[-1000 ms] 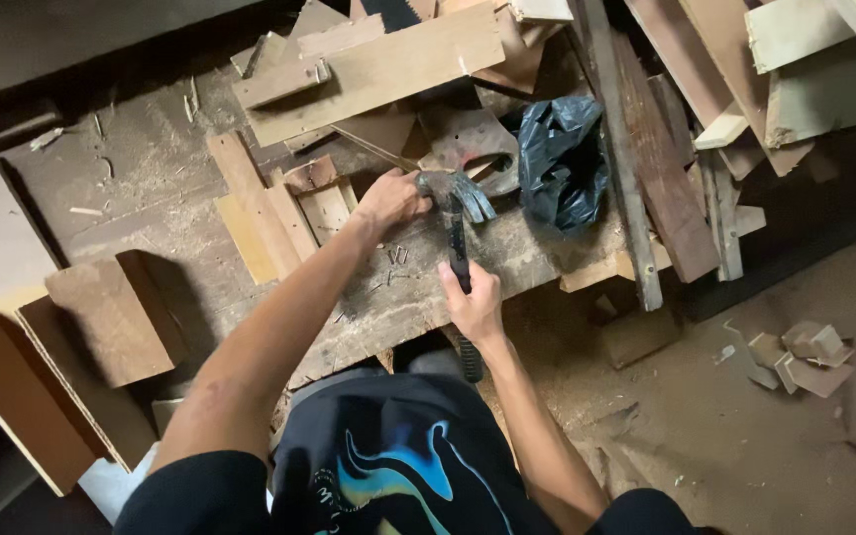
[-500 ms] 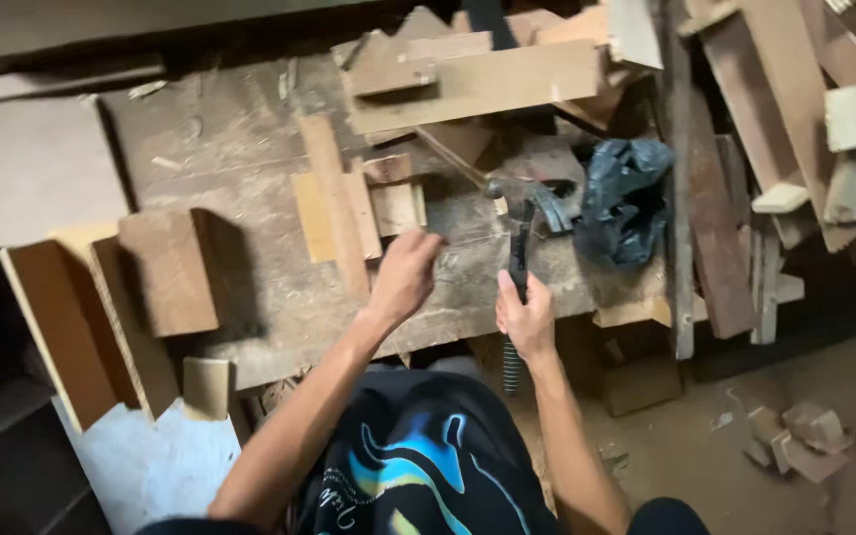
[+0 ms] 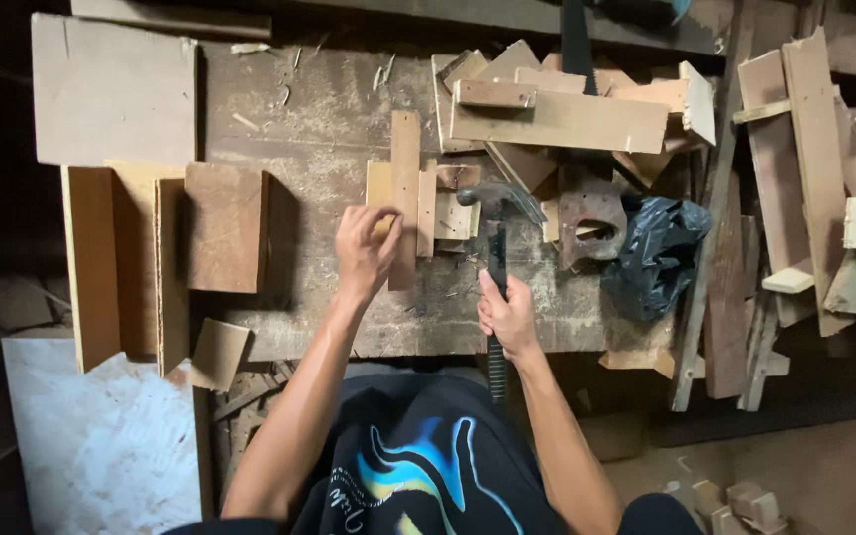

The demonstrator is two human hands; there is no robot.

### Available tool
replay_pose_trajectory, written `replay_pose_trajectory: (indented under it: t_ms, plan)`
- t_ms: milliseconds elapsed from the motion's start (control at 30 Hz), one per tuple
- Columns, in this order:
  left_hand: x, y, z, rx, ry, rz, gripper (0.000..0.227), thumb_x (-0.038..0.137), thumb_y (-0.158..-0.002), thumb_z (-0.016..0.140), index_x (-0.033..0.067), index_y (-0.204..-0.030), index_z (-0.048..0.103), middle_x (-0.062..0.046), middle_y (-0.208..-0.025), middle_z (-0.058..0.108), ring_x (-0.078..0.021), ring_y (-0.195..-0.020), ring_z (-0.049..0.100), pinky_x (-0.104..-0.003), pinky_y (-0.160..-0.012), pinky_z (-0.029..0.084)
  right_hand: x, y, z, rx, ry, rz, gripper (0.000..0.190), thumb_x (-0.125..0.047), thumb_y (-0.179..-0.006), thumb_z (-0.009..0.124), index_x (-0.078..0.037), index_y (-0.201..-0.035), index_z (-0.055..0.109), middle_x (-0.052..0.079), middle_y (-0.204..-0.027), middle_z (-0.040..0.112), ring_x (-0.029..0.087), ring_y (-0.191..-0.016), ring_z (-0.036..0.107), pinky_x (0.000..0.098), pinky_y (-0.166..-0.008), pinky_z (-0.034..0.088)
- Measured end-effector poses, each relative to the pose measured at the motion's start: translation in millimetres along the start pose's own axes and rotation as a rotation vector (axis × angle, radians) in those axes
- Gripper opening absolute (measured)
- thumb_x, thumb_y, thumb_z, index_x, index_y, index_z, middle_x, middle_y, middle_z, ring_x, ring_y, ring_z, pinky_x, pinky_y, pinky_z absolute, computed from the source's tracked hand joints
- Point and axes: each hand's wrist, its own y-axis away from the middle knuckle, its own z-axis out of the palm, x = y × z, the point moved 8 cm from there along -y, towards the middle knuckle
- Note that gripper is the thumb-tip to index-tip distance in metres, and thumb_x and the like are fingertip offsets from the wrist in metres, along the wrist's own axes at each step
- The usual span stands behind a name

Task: The person assembles small wooden pieces on a workbench. They use a hammer to drive nails into the wood and a saw to cut a piece. The person handles the wood pieces and tools directly.

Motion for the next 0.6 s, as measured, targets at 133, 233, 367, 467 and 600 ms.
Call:
replay_pose_trajectory:
  t_ms: [133, 233, 367, 467, 600]
  plan:
    - [-10.6, -3.3, 10.4, -0.006, 0.007, -0.061, 0.011, 0.011, -0.090, 0.081, 0.0103, -0.100, 0.078, -0.007, -0.098, 0.072, -0.0243, -0.093, 0.061, -0.035, -0.074, 0.054, 0.1, -4.7, 9.7, 0.008, 0.106, -0.005, 0.031, -0.031, -0.103, 0.058, -0.007, -0.084, 0.052, -0.004, -0.055, 0.044, 0.006, -0.040, 0.041, 0.0256, -0.036, 0.034]
    - [-10.1, -4.6, 10.9, -0.044, 0.065, -0.049, 0.018, 0.008, -0.086, 0.081, 0.0073, -0.103, 0.077, -0.009, -0.102, 0.072, -0.0261, -0.095, 0.063, -0.036, -0.078, 0.055, 1.2, -6.5, 12.6, -0.004, 0.183, -0.018, 0.041, -0.041, -0.106, 0.049, -0.007, -0.082, 0.055, -0.002, -0.053, 0.047, 0.008, -0.039, 0.044, 0.0268, -0.036, 0.037]
    - [-1.7, -8.0, 2.5, -0.009, 0.098, 0.015, 0.022, 0.003, -0.081, 0.081, 0.0044, -0.102, 0.075, -0.010, -0.101, 0.072, -0.0284, -0.095, 0.064, -0.038, -0.081, 0.054, -4.8, -7.7, 18.5, 0.038, 0.557, -0.179, 0.049, -0.042, -0.107, 0.044, -0.007, -0.078, 0.061, 0.002, -0.052, 0.057, 0.012, -0.042, 0.057, 0.0301, -0.040, 0.046]
    - [4.6, -11.2, -1.1, 0.006, 0.128, 0.025, 0.020, 0.002, -0.083, 0.080, 0.0036, -0.102, 0.075, -0.010, -0.099, 0.071, -0.0288, -0.094, 0.063, -0.038, -0.080, 0.054, -18.5, -2.4, 32.7, 0.045, 0.743, -0.405, 0.048, -0.038, -0.109, 0.044, -0.005, -0.078, 0.063, 0.004, -0.054, 0.060, 0.016, -0.044, 0.061, 0.0327, -0.045, 0.049]
    - [4.4, -12.8, -0.9, 0.013, 0.129, -0.007, 0.015, 0.003, -0.085, 0.083, 0.0038, -0.098, 0.076, -0.009, -0.094, 0.071, -0.0272, -0.088, 0.062, -0.037, -0.076, 0.052, -18.8, 4.4, 39.2, 0.089, 0.767, -0.421, 0.044, -0.031, -0.108, 0.047, -0.002, -0.080, 0.063, 0.008, -0.053, 0.061, 0.020, -0.046, 0.065, 0.0356, -0.047, 0.049]
